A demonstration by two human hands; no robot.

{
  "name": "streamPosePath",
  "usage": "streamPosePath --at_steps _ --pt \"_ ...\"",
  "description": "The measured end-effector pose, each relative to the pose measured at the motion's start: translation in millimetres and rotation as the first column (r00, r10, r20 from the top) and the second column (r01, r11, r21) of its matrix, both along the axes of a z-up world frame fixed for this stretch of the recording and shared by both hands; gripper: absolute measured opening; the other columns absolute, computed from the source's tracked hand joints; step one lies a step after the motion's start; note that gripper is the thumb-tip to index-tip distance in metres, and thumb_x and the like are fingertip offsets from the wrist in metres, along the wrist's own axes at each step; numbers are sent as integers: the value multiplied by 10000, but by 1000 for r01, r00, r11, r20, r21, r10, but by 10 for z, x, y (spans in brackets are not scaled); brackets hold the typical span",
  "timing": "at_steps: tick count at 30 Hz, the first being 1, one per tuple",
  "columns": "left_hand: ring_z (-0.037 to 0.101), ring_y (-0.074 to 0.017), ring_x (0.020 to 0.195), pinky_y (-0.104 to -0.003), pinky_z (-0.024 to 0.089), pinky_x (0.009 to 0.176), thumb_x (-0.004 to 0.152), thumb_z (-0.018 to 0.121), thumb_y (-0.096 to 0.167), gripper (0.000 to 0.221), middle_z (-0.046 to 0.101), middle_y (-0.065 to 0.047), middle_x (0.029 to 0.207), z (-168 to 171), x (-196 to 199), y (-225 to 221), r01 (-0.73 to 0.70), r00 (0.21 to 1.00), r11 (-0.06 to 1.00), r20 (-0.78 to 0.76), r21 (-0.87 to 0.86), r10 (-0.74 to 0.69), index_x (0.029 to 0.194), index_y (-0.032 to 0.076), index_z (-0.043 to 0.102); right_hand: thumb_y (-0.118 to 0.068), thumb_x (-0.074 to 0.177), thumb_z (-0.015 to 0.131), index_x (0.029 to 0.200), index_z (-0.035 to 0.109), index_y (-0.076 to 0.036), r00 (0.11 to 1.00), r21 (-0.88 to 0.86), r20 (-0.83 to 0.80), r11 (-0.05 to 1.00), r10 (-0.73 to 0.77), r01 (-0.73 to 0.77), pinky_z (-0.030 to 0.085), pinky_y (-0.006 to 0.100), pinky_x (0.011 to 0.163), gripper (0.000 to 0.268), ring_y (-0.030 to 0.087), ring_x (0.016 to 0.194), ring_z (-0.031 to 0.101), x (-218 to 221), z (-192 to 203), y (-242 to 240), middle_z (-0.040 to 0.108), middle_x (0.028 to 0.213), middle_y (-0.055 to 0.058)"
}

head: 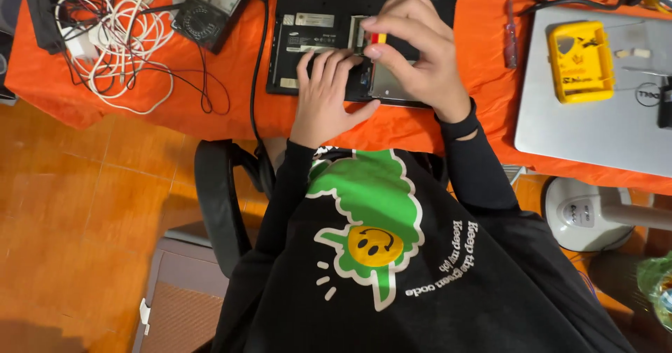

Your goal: The recorder is unscrewing components on the underside of a laptop using a screwdriver at a repair bench.

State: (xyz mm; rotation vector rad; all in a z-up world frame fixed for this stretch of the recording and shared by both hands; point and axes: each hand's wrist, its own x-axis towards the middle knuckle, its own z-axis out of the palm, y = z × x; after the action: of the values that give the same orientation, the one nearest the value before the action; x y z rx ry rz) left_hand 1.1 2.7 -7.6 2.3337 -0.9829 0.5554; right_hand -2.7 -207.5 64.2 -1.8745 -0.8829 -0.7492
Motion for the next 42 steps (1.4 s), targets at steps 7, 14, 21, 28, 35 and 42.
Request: streamPosePath --at_steps 7,14,21,28,35,42 --pt "463 -286 1356 -564 202 1222 878 804 526 711 548 -95 1388 -3 64 -12 5 1000 1000 -22 -2 -5 1341 55 541 -85 1107 641 1307 630 -6 998 26 -43 998 55 -54 512 374 1023 215 262 1138 649 -34 105 29 680 1197 145" --pt "465 -277 1358 -573 204 1216 867 801 538 721 551 -87 1403 -19 70 -22 -4 1000 1000 -16 -1 3 1343 63 541 -140 1116 748 1305 647 -17 999 5 26 999 34 -34 517 340 964 247 256 1115 627 20 -1 -14 633 1120 151" --pt "459 -294 1333 -580 202 1195 835 809 544 711 546 -103 1365 31 78 -24 1 1000 1000 -20 7 0 1306 74 561 -106 1109 681 1302 652 -9 999 44 -13 998 39 -39 523 349 987 218 253 1136 635 58 -44 -18 663 1154 137" --pt "453 -304 1338 -594 204 1196 842 818 526 558 542 -102 1373 13 74 -13 10 1000 1000 -15 5 -10 1142 112 593 -77 1118 605 1298 625 1 998 48 22 997 65 -66 503 392 1065 197 293 1189 617 4 107 53 666 1204 161" --pt "443 -315 1339 -585 201 1196 841 816 513 487 537 -101 1381 25 77 -11 28 999 1000 -19 0 -28 1102 147 628 -130 1094 749 1327 644 -5 1000 58 -2 998 30 -30 507 334 967 284 240 1102 629 20 -5 -18 655 1122 130" --pt "434 -313 1335 -583 213 1177 839 819 519 477 541 -98 1365 34 85 -9 34 999 999 -26 4 -34 1077 148 635 -126 1095 696 1352 645 -20 1000 31 -15 999 26 -25 499 352 1003 282 238 1126 618 45 -69 -47 708 1127 114"
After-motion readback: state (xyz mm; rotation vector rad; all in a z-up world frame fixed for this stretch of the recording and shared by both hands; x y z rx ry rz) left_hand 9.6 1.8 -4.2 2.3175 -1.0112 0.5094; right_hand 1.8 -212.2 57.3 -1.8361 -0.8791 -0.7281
